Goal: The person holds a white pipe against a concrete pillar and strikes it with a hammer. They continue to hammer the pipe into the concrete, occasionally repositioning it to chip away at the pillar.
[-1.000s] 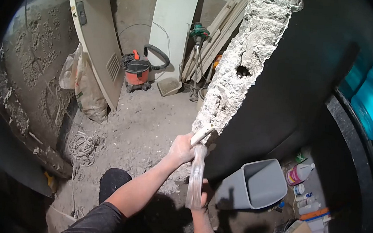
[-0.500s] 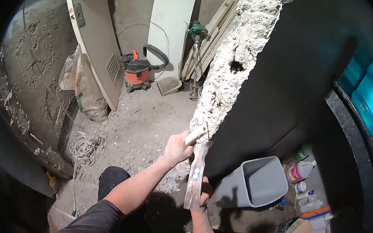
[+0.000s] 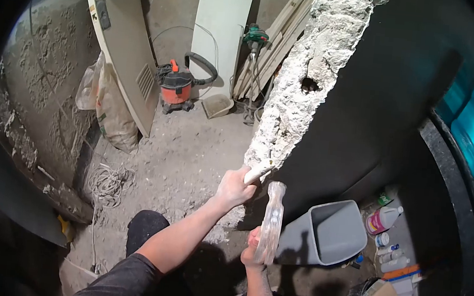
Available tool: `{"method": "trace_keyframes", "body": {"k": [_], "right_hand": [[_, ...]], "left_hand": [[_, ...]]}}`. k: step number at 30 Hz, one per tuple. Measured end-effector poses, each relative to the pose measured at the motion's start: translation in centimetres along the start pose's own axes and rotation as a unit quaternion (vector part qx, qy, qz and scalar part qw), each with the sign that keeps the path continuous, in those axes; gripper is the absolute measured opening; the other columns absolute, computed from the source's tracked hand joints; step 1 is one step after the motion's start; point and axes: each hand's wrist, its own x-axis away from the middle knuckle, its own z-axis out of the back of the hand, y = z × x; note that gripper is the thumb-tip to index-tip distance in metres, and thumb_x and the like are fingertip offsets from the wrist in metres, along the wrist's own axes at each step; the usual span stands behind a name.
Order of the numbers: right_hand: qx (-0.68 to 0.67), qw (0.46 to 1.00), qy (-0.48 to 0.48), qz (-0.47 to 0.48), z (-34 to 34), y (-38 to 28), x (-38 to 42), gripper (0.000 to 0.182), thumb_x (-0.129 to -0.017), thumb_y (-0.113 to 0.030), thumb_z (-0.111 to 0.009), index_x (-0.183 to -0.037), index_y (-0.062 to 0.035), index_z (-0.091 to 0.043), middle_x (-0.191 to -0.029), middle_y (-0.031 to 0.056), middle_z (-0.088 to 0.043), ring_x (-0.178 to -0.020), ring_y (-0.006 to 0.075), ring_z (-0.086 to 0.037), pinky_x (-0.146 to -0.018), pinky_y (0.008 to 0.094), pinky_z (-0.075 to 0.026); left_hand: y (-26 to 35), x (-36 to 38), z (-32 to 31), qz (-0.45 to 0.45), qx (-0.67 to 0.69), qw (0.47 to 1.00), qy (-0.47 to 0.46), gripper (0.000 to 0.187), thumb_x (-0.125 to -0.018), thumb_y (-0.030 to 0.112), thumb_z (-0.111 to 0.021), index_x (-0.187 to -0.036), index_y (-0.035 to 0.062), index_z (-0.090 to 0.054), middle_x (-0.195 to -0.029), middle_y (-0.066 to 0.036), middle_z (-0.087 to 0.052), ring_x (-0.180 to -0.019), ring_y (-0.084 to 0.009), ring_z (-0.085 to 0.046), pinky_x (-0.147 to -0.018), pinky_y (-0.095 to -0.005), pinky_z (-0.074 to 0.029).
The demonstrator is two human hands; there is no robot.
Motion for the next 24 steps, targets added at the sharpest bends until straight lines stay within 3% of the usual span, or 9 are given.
{"method": "trace_keyframes", "body": {"k": [4,5,8,9,14,16,18,20,24], "right_hand": [[0.042,0.994,0.01,0.096,-0.9,-0.7,-0.2,0.055,-0.094,-0.059,-0.051,-0.086,-0.0045,-0.047,-0.065,0.0016,-0.043,-0.057,0.0107,-0.044,-0.052,0.0229,-0.034],[0.226,0.951,-0.044,0.206,0.4,1.1,-0.7,0.038,-0.101,-0.031,-0.041,-0.08,-0.003,-0.054,-0.069,0.0041,-0.05,-0.059,0.0186,-0.048,-0.054,0.034,-0.039],[0.043,0.966,-0.053,-0.248,-0.7,-0.4,-1.7,0.041,-0.102,-0.035,-0.045,-0.081,-0.0012,-0.057,-0.067,0.0024,-0.054,-0.059,0.0141,-0.053,-0.055,0.0304,-0.041],[0.049,0.971,-0.038,-0.233,-0.4,0.7,-1.3,0.04,-0.1,-0.036,-0.051,-0.083,-0.0004,-0.058,-0.063,0.0023,-0.052,-0.056,0.0117,-0.051,-0.053,0.0282,-0.039],[0.005,0.994,-0.036,-0.107,0.0,2.0,0.6,0.031,-0.099,-0.028,-0.055,-0.084,-0.0009,-0.059,-0.065,0.0063,-0.054,-0.059,0.0147,-0.054,-0.054,0.0291,-0.04],[0.139,0.99,-0.008,0.017,0.3,3.9,1.2,0.05,-0.097,-0.055,-0.047,-0.086,-0.0063,-0.047,-0.07,-0.0012,-0.044,-0.055,0.0073,-0.041,-0.047,0.0216,-0.031],[0.16,0.987,0.006,0.023,0.3,4.5,1.5,0.054,-0.095,-0.059,-0.049,-0.087,-0.0055,-0.046,-0.07,0.0001,-0.044,-0.056,0.0085,-0.042,-0.049,0.0224,-0.033],[-0.081,0.995,0.004,-0.051,-0.3,2.4,1.0,0.06,-0.093,-0.064,-0.048,-0.088,-0.0045,-0.045,-0.071,0.0022,-0.044,-0.057,0.0094,-0.042,-0.049,0.0233,-0.034],[-0.106,0.99,0.054,-0.08,-0.6,0.6,0.2,0.066,-0.091,-0.07,-0.044,-0.088,-0.0036,-0.044,-0.071,0.0036,-0.044,-0.057,0.0105,-0.042,-0.05,0.0235,-0.036]], "left_hand": [[0.5,0.1,0.4,0.0,-0.011,1.0,0.001,0.021,-0.076,0.021,-0.063,-0.089,0.006,-0.058,-0.074,-0.022,-0.064,-0.071,-0.0448,-0.062,-0.067,-0.0517,-0.05],[0.7,0.2,0.5,0.001,-0.032,0.999,0.007,0.021,-0.076,0.021,-0.063,-0.089,0.0054,-0.059,-0.074,-0.022,-0.064,-0.072,-0.045,-0.063,-0.067,-0.052,-0.05],[0.4,-0.3,1.3,0.055,-0.058,0.997,0.02,0.021,-0.078,0.021,-0.063,-0.09,0.0045,-0.059,-0.073,-0.023,-0.064,-0.073,-0.0453,-0.063,-0.069,-0.0526,-0.051],[0.1,-0.8,1.8,0.108,-0.063,0.992,0.034,0.02,-0.078,0.021,-0.063,-0.089,0.0042,-0.058,-0.074,-0.024,-0.064,-0.074,-0.0453,-0.063,-0.069,-0.0529,-0.051],[0.6,1.1,2.4,0.033,-0.03,0.998,0.045,0.018,-0.078,0.018,-0.062,-0.086,0.0035,-0.057,-0.072,-0.024,-0.063,-0.073,-0.0455,-0.063,-0.068,-0.0525,-0.05],[-0.1,2.5,1.4,-0.05,0.034,0.997,0.056,0.018,-0.075,0.018,-0.064,-0.085,0.0042,-0.056,-0.07,-0.022,-0.061,-0.071,-0.0458,-0.061,-0.065,-0.052,-0.049],[-0.6,3.2,0.8,-0.036,0.035,0.998,0.044,0.019,-0.073,0.017,-0.064,-0.085,0.0052,-0.055,-0.069,-0.021,-0.059,-0.07,-0.0457,-0.06,-0.063,-0.0513,-0.049],[-0.8,3.3,0.5,-0.035,0.004,0.999,0.014,0.018,-0.074,0.016,-0.064,-0.085,0.0053,-0.055,-0.069,-0.022,-0.06,-0.07,-0.0456,-0.06,-0.063,-0.0508,-0.049],[0.2,2.8,1.2,-0.023,0.004,1.0,0.002,0.022,-0.075,0.017,-0.065,-0.092,0.0054,-0.057,-0.073,-0.022,-0.062,-0.073,-0.045,-0.061,-0.065,-0.0505,-0.049]]}}
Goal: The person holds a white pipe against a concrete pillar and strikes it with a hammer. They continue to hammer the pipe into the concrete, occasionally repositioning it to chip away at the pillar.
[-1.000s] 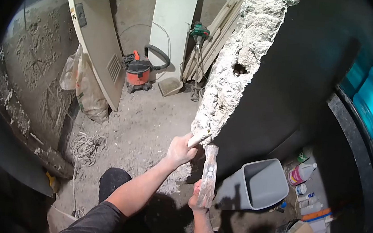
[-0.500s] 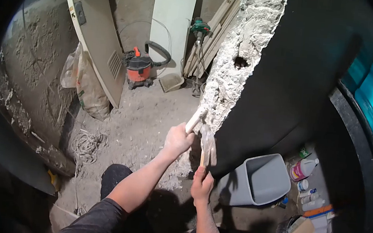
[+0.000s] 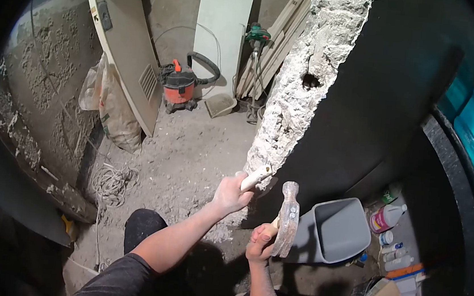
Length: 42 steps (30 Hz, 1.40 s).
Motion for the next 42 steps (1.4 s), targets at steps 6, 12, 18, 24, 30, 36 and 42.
{"method": "trace_keyframes", "body": {"k": [6,12,18,24,30,36,42], "right_hand": [[0.065,0.998,-0.009,-0.003,1.3,-0.3,0.1,0.066,-0.091,-0.069,-0.045,-0.089,-0.0034,-0.044,-0.072,0.0044,-0.044,-0.058,0.0112,-0.043,-0.051,0.0236,-0.036],[0.079,0.972,-0.056,0.215,1.6,1.0,0.2,0.066,-0.091,-0.069,-0.044,-0.091,-0.0036,-0.045,-0.071,0.0065,-0.047,-0.058,0.0126,-0.044,-0.051,0.0234,-0.035],[0.36,0.929,-0.07,-0.055,3.0,3.0,0.2,0.019,-0.096,-0.015,-0.052,-0.092,0.002,-0.06,-0.08,0.0179,-0.064,-0.075,0.0343,-0.063,-0.063,0.0422,-0.047],[0.2,0.9,-0.098,0.374,0.5,-0.6,-1.1,0.049,-0.101,-0.049,-0.041,-0.081,-0.0041,-0.044,-0.064,0.0042,-0.044,-0.049,0.0126,-0.043,-0.042,0.0263,-0.033],[0.1,0.972,-0.114,0.181,-0.2,-2.4,0.1,0.067,-0.09,-0.069,-0.049,-0.089,-0.0018,-0.047,-0.066,0.0054,-0.044,-0.055,0.0125,-0.043,-0.047,0.024,-0.033],[0.034,0.992,-0.082,0.088,-0.5,-3.0,0.2,0.069,-0.087,-0.071,-0.051,-0.092,-0.0024,-0.045,-0.07,0.0058,-0.045,-0.057,0.0122,-0.043,-0.05,0.0247,-0.035],[0.01,0.972,-0.097,0.215,0.8,-2.0,0.4,0.07,-0.087,-0.073,-0.048,-0.092,-0.0025,-0.045,-0.073,0.0058,-0.047,-0.065,0.0153,-0.047,-0.057,0.0285,-0.039]], "left_hand": [[0.2,-1.0,-0.9,0.034,-0.055,0.998,-0.025,0.023,-0.077,0.018,-0.065,-0.096,0.007,-0.057,-0.079,-0.022,-0.064,-0.08,-0.0438,-0.063,-0.071,-0.0512,-0.05],[1.0,-0.6,-2.0,0.079,-0.077,0.994,-0.023,0.027,-0.079,0.019,-0.066,-0.1,0.0071,-0.054,-0.082,-0.022,-0.065,-0.082,-0.0446,-0.063,-0.073,-0.0518,-0.05],[-0.6,-2.2,-0.6,0.083,-0.054,0.995,0.006,0.025,-0.079,0.02,-0.066,-0.097,0.0046,-0.057,-0.077,-0.024,-0.065,-0.077,-0.0453,-0.063,-0.07,-0.0521,-0.051],[-0.3,-0.8,-1.3,-0.045,0.001,0.998,0.04,0.018,-0.071,0.014,-0.061,-0.086,0.0054,-0.056,-0.07,-0.022,-0.06,-0.071,-0.0447,-0.061,-0.065,-0.0499,-0.049],[-0.3,-0.4,-1.7,-0.017,-0.019,1.0,0.013,0.02,-0.072,0.016,-0.063,-0.089,0.0063,-0.057,-0.071,-0.023,-0.061,-0.073,-0.044,-0.062,-0.066,-0.0498,-0.05],[0.4,-1.0,-0.8,0.017,0.031,0.999,0.009,0.02,-0.073,0.013,-0.063,-0.091,0.0056,-0.063,-0.077,-0.023,-0.064,-0.077,-0.0431,-0.064,-0.069,-0.0461,-0.052],[-0.5,-1.5,-2.1,0.031,0.007,0.999,0.002,0.018,-0.075,0.014,-0.062,-0.091,0.0052,-0.064,-0.079,-0.023,-0.065,-0.079,-0.0426,-0.064,-0.071,-0.0461,-0.052]]}}
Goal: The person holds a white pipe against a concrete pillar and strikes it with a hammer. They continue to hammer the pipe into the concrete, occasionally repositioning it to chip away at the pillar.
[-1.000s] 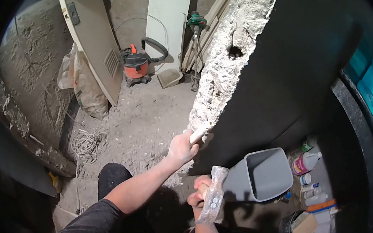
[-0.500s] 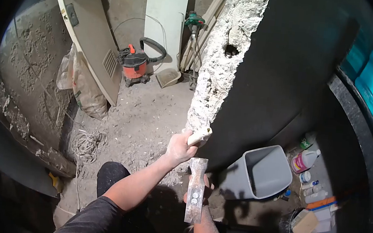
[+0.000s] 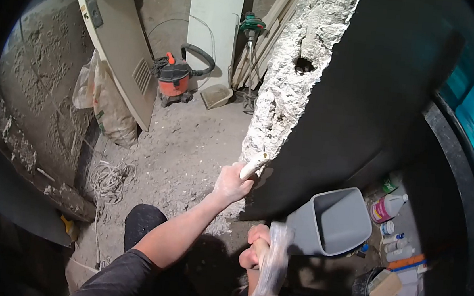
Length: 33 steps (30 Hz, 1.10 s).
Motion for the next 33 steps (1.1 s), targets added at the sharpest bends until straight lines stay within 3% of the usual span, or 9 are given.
{"method": "trace_keyframes", "body": {"k": [2,4,5,6,9,11,14,19,33], "right_hand": [[-0.006,0.997,-0.014,0.07,-1.0,-1.5,-2.3,0.058,-0.093,-0.062,-0.047,-0.086,-0.0046,-0.048,-0.071,0.0068,-0.049,-0.069,0.0171,-0.05,-0.06,0.0304,-0.04],[0.438,0.875,-0.185,0.087,-2.2,-7.0,-5.6,0.042,-0.097,-0.043,-0.051,-0.078,-0.0062,-0.05,-0.071,0.0087,-0.052,-0.068,0.0217,-0.052,-0.06,0.0321,-0.041],[0.248,0.967,-0.039,-0.04,1.3,3.1,1.9,0.033,-0.096,-0.029,-0.051,-0.073,-0.0062,-0.05,-0.07,0.0103,-0.053,-0.064,0.0277,-0.053,-0.057,0.0351,-0.041],[0.325,0.936,-0.042,-0.13,2.1,5.1,3.3,0.032,-0.095,-0.029,-0.053,-0.075,-0.0047,-0.051,-0.067,0.0111,-0.053,-0.058,0.0301,-0.052,-0.054,0.0376,-0.041],[0.397,0.916,0.004,0.051,2.0,5.9,3.9,0.039,-0.097,-0.038,-0.051,-0.076,-0.0045,-0.05,-0.065,0.0082,-0.051,-0.05,0.0239,-0.047,-0.05,0.0336,-0.039],[0.307,0.922,-0.097,-0.215,2.4,3.7,5.2,0.021,-0.091,-0.017,-0.057,-0.098,0.0029,-0.06,-0.085,0.0178,-0.059,-0.079,0.0398,-0.06,-0.071,0.0461,-0.044],[0.065,0.997,-0.038,-0.035,0.2,0.5,0.5,0.038,-0.096,-0.035,-0.052,-0.082,-0.0005,-0.051,-0.073,0.0113,-0.049,-0.065,0.0246,-0.052,-0.058,0.0349,-0.04],[0.102,0.995,-0.005,0.007,-0.6,0.8,-0.1,0.046,-0.099,-0.041,-0.044,-0.072,-0.0041,-0.041,-0.063,0.0092,-0.043,-0.051,0.0205,-0.045,-0.05,0.0311,-0.037],[0.091,0.983,-0.037,-0.156,-1.1,-0.9,-0.2,0.064,-0.089,-0.064,-0.056,-0.092,-0.0009,-0.047,-0.067,0.0062,-0.048,-0.055,0.0116,-0.045,-0.046,0.0218,-0.031]], "left_hand": [[-0.2,0.0,-0.2,0.003,-0.001,1.0,-0.009,0.019,-0.077,0.018,-0.062,-0.091,0.006,-0.064,-0.079,-0.022,-0.065,-0.078,-0.0421,-0.064,-0.071,-0.047,-0.052],[0.0,0.2,-0.5,0.03,-0.016,0.999,-0.006,0.019,-0.077,0.019,-0.063,-0.091,0.0067,-0.064,-0.079,-0.022,-0.066,-0.078,-0.0423,-0.064,-0.072,-0.0473,-0.052],[0.2,0.1,-0.3,0.029,-0.015,0.999,-0.008,0.019,-0.077,0.019,-0.063,-0.091,0.0067,-0.064,-0.079,-0.022,-0.066,-0.078,-0.0423,-0.064,-0.072,-0.0473,-0.052],[0.2,0.0,0.1,0.036,-0.022,0.999,-0.015,0.019,-0.076,0.019,-0.063,-0.091,0.0069,-0.064,-0.078,-0.021,-0.066,-0.078,-0.042,-0.065,-0.072,-0.0474,-0.052],[0.3,-0.3,0.5,0.019,-0.023,0.999,-0.018,0.018,-0.076,0.019,-0.064,-0.09,0.0069,-0.064,-0.077,-0.021,-0.066,-0.078,-0.0414,-0.065,-0.072,-0.0475,-0.052],[1.0,-0.1,1.0,0.025,-0.056,0.998,-0.014,0.017,-0.076,0.019,-0.064,-0.088,0.0072,-0.064,-0.078,-0.021,-0.066,-0.077,-0.0409,-0.065,-0.072,-0.0475,-0.052],[1.6,0.3,1.0,0.044,-0.068,0.997,0.002,0.022,-0.076,0.021,-0.068,-0.089,0.0027,-0.064,-0.082,-0.025,-0.065,-0.081,-0.0438,-0.064,-0.07,-0.0461,-0.052],[1.4,0.1,3.3,0.019,0.104,0.994,-0.032,0.02,-0.075,0.015,-0.061,-0.091,0.0047,-0.067,-0.077,-0.02,-0.067,-0.072,-0.0364,-0.066,-0.07,-0.0411,-0.052],[0.9,0.7,2.0,0.021,0.05,0.998,-0.028,0.017,-0.075,0.014,-0.062,-0.087,0.002,-0.064,-0.078,-0.023,-0.065,-0.079,-0.0424,-0.064,-0.072,-0.0443,-0.052]]}}
